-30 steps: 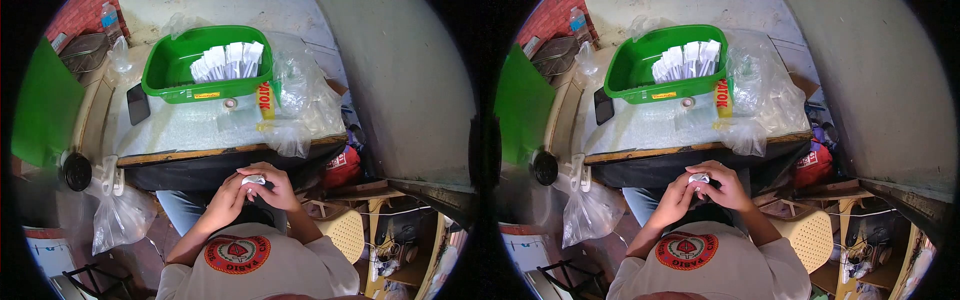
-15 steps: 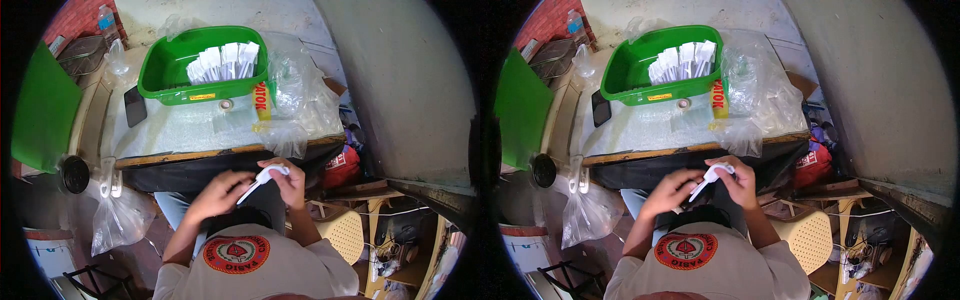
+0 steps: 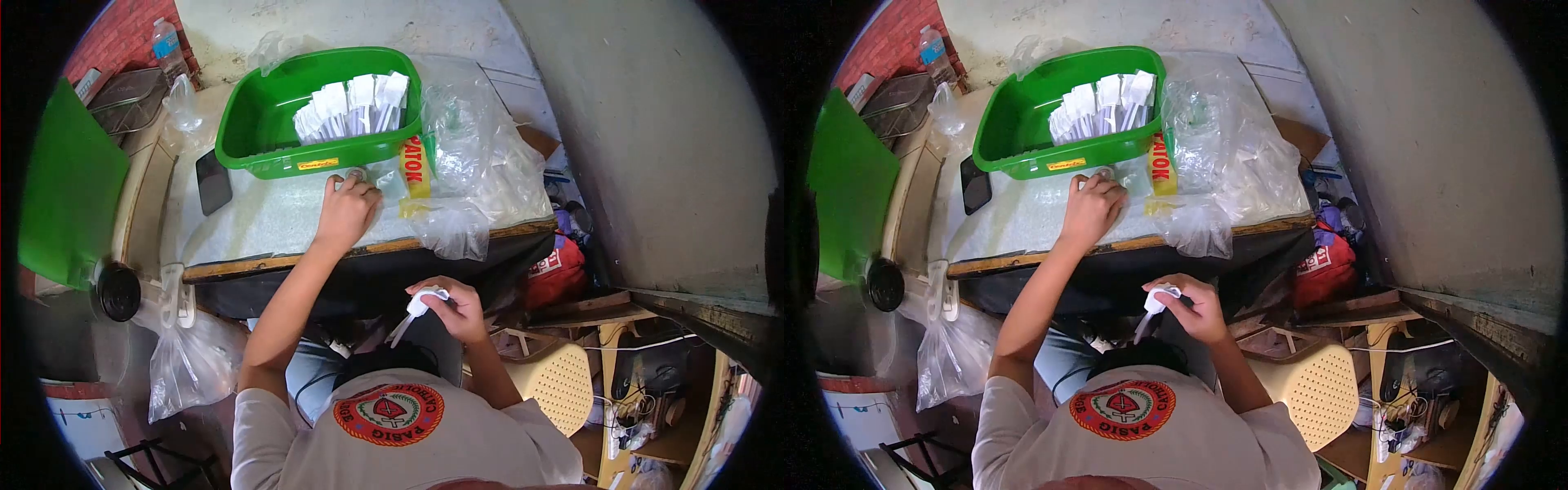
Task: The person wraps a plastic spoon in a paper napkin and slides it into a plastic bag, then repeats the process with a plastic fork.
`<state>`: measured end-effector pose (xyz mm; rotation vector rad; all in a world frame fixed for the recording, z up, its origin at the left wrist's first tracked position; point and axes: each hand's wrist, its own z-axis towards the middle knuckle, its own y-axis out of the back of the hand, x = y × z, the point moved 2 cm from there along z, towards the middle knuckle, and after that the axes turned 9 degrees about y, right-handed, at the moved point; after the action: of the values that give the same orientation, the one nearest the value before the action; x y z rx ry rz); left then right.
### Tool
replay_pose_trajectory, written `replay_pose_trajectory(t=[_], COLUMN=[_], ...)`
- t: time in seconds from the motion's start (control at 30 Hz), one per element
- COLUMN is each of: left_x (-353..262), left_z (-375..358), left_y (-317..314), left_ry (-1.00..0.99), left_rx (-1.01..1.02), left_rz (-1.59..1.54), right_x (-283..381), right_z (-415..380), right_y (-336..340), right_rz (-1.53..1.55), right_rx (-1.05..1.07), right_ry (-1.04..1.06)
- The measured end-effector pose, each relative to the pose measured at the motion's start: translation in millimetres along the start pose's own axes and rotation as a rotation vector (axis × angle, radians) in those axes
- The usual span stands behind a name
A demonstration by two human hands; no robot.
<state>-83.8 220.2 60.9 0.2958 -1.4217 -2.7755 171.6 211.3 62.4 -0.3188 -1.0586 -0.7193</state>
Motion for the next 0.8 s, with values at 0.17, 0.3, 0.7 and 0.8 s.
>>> replay_pose_trajectory(t=[0.17,0.3,0.7,0.8], left_x=[-1.2,-1.2,-27.1,-32.6], left_z=[10.1,19.1,43.5,55.5], left_y=[0.6,9.5,31.4,39.5], left_ry=[0.055,0.259,-0.016,-0.09], left_rx=[-0.05,0.077,-0.089,-0.088], left_rz=[0.023,-0.233,-0.025,-0.03], right_x=[-7.0,-11.2,3.6,-12.0], right_z=[-6.6,-9.5,26.1,48.5], right_y=[7.4,5.1,-0.4,3.0], right_rz=[0.036,0.04,-0.175,-0.075], right_rx=[-0.013,-0.013,-0.017,-0.11], right_ry=[-0.087,-0.084,0.134,0.129])
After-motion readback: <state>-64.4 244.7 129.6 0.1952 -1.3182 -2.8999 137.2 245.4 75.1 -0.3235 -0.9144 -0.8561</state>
